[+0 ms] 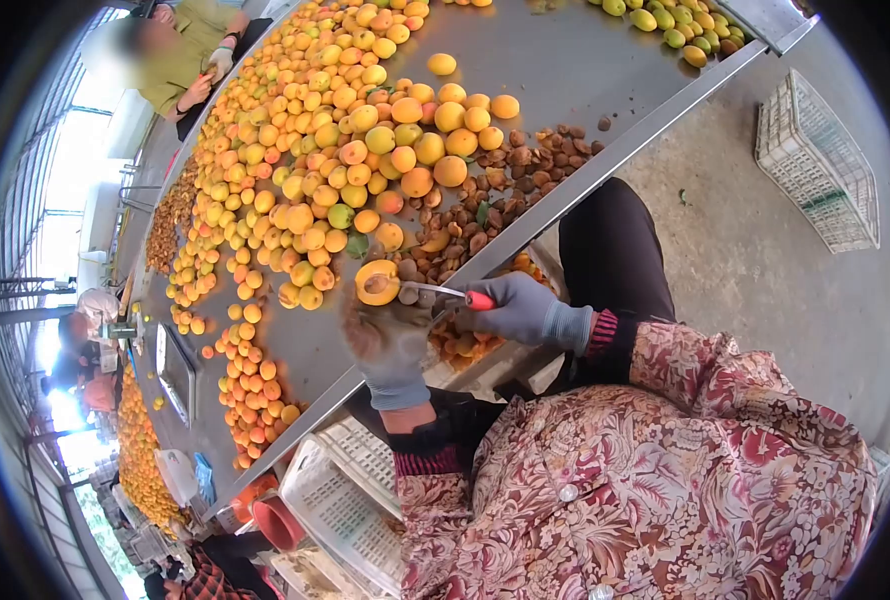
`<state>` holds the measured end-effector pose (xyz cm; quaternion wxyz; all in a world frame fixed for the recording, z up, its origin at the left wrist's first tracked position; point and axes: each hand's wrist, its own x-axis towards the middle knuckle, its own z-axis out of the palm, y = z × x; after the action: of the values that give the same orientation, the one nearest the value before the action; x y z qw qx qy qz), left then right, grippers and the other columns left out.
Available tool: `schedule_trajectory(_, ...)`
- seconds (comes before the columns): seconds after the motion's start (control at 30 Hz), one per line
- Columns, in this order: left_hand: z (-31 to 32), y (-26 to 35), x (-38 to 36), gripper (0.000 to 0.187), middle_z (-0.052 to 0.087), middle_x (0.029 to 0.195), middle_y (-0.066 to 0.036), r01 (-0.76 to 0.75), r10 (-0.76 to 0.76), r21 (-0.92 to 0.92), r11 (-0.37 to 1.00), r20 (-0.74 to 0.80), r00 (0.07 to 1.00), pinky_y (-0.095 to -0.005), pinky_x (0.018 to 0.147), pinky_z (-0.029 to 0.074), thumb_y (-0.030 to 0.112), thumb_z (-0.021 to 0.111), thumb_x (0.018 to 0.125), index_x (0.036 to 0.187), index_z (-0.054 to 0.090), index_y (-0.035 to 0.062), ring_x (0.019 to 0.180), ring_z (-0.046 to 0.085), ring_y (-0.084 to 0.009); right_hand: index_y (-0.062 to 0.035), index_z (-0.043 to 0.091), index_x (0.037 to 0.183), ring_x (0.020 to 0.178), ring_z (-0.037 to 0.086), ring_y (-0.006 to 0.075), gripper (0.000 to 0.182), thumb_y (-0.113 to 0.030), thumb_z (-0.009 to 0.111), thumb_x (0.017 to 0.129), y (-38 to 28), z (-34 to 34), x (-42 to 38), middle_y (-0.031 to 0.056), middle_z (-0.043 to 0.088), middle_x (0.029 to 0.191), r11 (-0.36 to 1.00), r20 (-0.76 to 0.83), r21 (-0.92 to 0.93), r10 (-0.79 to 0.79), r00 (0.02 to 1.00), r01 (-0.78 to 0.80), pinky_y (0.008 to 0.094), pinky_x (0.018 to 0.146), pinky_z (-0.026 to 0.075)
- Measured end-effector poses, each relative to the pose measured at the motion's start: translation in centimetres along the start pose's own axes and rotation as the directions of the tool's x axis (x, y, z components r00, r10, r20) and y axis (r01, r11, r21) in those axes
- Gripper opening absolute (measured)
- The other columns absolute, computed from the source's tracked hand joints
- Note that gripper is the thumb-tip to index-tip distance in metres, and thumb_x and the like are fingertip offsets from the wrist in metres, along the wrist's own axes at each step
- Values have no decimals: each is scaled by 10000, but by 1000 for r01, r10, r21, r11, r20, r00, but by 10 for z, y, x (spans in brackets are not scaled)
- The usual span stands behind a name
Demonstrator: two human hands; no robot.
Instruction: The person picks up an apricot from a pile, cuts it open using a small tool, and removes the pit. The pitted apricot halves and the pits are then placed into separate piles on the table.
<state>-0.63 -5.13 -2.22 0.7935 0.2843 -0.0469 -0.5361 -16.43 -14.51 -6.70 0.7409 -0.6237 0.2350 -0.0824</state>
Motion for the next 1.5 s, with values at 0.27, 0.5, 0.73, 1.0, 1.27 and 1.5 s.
schedule_trajectory(0.27, -22, -2, -4, 528, 552, 1146, -128, 57, -39, -57, 997, 266, 963, -385, 764, 464, 366, 494, 887, 1299, 420, 45, 975, 512, -284, -123, 647, 1077, 516, 538, 53, 242, -228, 633, 860, 5, 8, 1, -6, 622, 692, 929, -172, 369, 69, 983, -1, 203, 497, 449)
schedule_trajectory(0.5, 1, -14, -12, 615, 513, 1217, -142, 6, 29, -106, 994, 318, 948, -404, 873, 401, 254, 538, 824, 1369, 338, 50, 1015, 498, -284, -27, 581, 1071, 468, 526, 71, 291, -258, 490, 920, -76, -16, -21, 24, 606, 720, 800, -139, 565, -150, 979, 203, 195, 428, 414)
schedule_trajectory(0.73, 16, -35, -18, 676, 440, 1323, -158, -71, 77, -33, 997, 244, 967, -487, 1060, 277, 66, 472, 735, 1388, 298, 36, 1225, 424, -311, 12, 586, 1052, 471, 484, 52, 222, -51, 482, 867, -97, -6, 7, 52, 617, 719, 625, -437, 370, -536, 722, 688, 187, 430, 381)
schedule_trajectory(1.0, 18, -50, -24, 625, 442, 1332, -142, 14, 6, -64, 998, 296, 955, -483, 1066, 297, 53, 425, 764, 1380, 313, 48, 1245, 416, -304, 27, 617, 1010, 468, 466, 26, 199, -16, 470, 882, -101, -6, 7, 26, 577, 716, 748, -432, 267, -471, 769, 608, 177, 447, 383)
schedule_trajectory(1.27, 38, -56, -21, 403, 492, 1211, -114, 9, 9, -114, 993, 155, 988, -421, 985, 396, 155, 451, 881, 1262, 405, 32, 1132, 489, -231, 6, 639, 962, 401, 430, 56, 189, -36, 566, 793, -110, 1, 5, 9, 514, 543, 712, -412, 542, -236, 880, 445, 204, 387, 350)
schedule_trajectory(1.5, 33, -71, -4, 303, 505, 1125, -88, -218, 225, 102, 971, -69, 972, -400, 937, 422, 197, 434, 906, 1172, 440, 52, 1014, 519, -201, -3, 634, 920, 406, 430, 40, 148, -26, 563, 791, -104, 9, 18, -10, 507, 589, 648, -490, 605, -156, 858, 463, 200, 374, 347)
